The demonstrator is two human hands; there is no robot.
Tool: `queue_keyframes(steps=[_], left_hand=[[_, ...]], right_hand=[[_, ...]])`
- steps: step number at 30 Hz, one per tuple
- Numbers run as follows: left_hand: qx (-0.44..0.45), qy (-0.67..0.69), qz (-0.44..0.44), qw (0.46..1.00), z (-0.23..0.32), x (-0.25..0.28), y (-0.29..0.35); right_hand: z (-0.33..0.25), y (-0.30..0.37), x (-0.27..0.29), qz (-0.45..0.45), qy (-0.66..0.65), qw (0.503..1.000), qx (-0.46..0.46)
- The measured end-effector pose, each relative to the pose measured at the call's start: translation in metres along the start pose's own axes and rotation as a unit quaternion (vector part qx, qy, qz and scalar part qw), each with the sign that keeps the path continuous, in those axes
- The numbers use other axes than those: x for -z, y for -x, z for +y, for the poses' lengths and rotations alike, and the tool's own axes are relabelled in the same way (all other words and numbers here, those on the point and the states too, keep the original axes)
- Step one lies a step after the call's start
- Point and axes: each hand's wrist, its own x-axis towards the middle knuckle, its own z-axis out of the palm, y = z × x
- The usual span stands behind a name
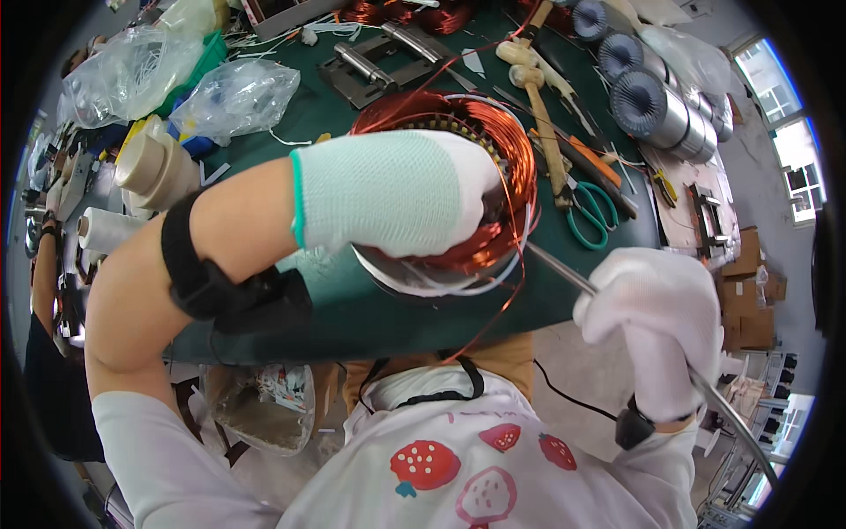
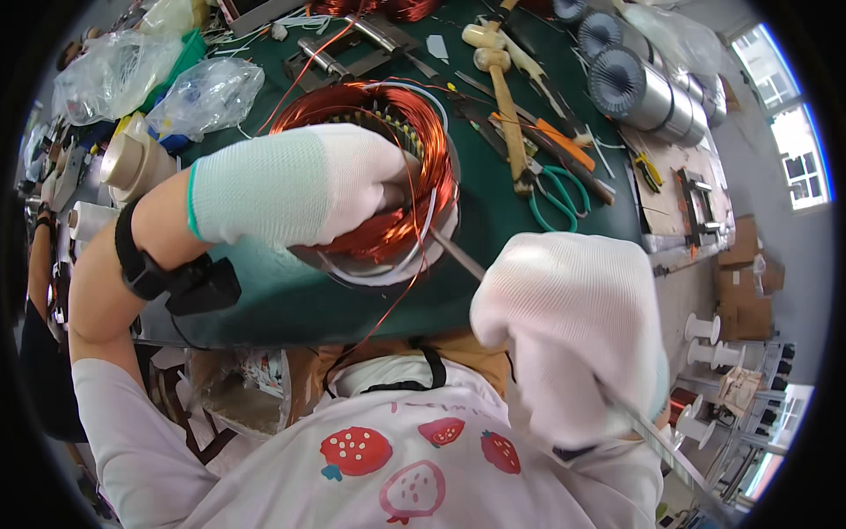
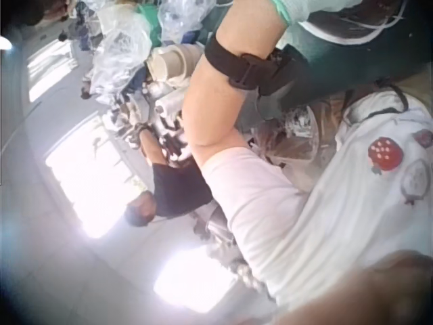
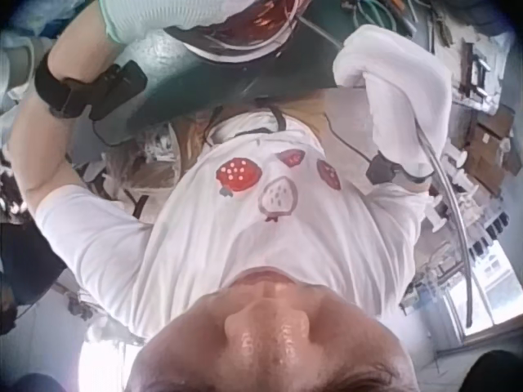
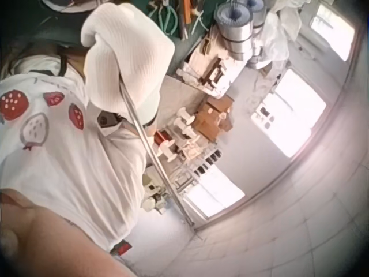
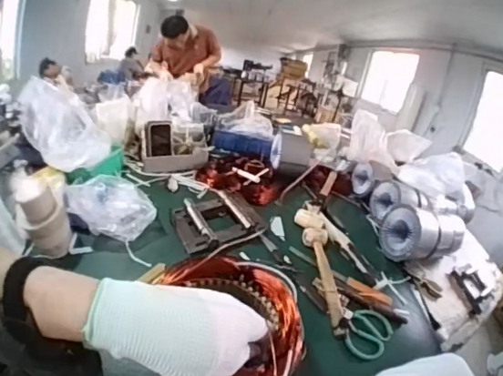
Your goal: Assembling and adjusting the copper wire windings on a motor stator using hand tools and a mallet.
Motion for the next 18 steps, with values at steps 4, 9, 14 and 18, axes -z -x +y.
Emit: queue_keyframes(steps=[4, 9, 14, 18], left_hand=[[0.068, -0.116, 0.046, 0.99, 0.018, 0.009, -0.008], [-0.024, -0.185, 0.173, 0.967, 0.017, 0.03, 0.012], [-0.023, -0.163, 0.249, 0.955, 0.002, 0.006, 0.03], [0.036, -0.156, 0.305, 0.939, 0.016, -0.011, 0.029]], right_hand=[[0.042, 0.043, -0.01, 0.06, -0.169, 0.984, 0.009], [0.084, 0.122, -0.021, 0.179, -0.296, 0.936, -0.068], [0.111, 0.139, -0.032, 0.199, -0.389, 0.893, -0.11], [0.129, 0.131, -0.047, 0.21, -0.489, 0.829, -0.17]])
